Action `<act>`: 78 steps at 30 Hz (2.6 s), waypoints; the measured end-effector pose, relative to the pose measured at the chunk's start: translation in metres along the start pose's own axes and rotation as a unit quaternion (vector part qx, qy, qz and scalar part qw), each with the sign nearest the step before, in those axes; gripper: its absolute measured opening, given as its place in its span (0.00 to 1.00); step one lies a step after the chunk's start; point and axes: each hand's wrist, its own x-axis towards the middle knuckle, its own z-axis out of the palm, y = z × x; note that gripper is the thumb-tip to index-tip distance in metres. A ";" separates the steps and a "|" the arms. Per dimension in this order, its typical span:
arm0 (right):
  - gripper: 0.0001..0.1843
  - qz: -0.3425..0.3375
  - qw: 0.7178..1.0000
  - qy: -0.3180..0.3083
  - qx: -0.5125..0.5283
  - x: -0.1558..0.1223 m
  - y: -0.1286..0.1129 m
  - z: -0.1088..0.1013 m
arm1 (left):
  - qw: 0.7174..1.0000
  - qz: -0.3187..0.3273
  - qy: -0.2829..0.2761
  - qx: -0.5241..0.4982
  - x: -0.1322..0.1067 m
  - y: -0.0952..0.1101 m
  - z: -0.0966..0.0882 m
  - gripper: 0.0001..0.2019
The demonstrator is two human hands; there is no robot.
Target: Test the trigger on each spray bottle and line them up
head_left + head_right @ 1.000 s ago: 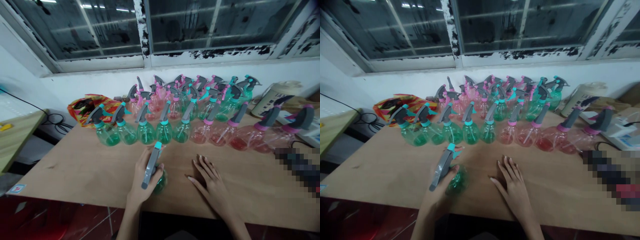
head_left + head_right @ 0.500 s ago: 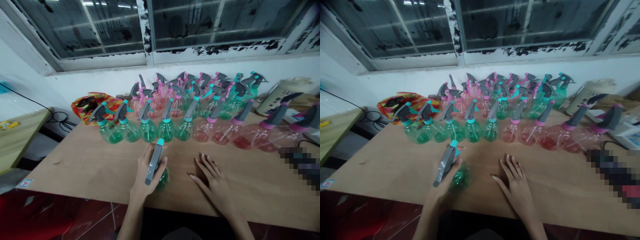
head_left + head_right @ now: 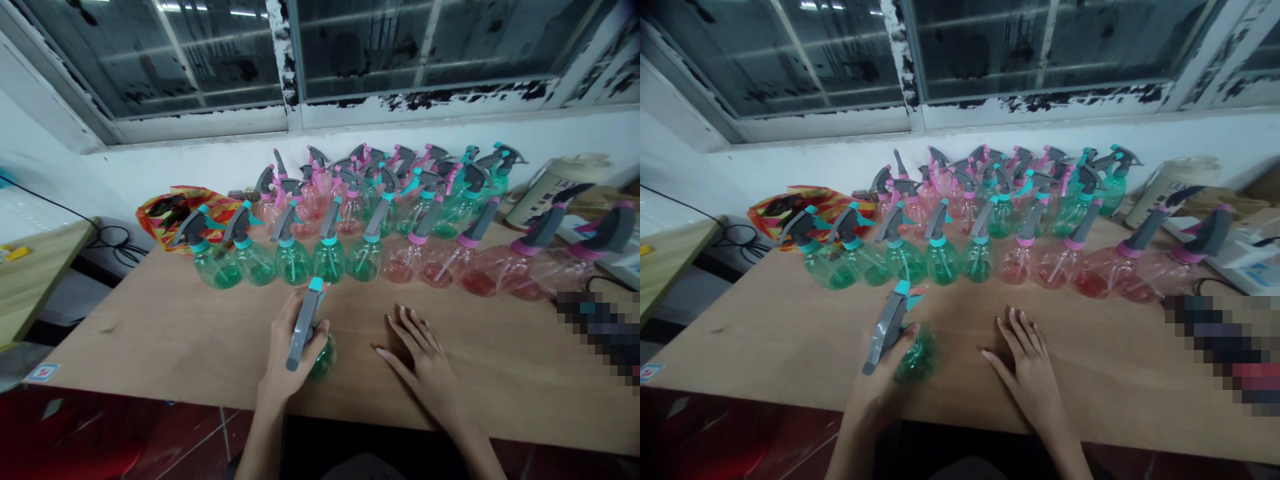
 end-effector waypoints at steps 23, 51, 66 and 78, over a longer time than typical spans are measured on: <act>0.37 -0.002 1.000 0.011 0.000 0.001 0.000 0.000 | 1.000 0.000 0.019 0.014 -0.001 0.000 0.004 0.08; 0.36 0.008 1.000 -0.001 0.005 0.001 -0.001 -0.001 | 1.000 0.005 0.016 -0.015 0.000 -0.007 0.011 0.18; 0.37 0.010 1.000 -0.005 0.003 0.000 -0.002 -0.002 | 1.000 0.005 0.017 -0.017 0.002 0.008 0.010 0.07; 0.37 0.008 1.000 0.000 0.009 -0.001 0.000 0.001 | 0.998 0.068 0.011 0.010 0.002 0.002 0.008 0.14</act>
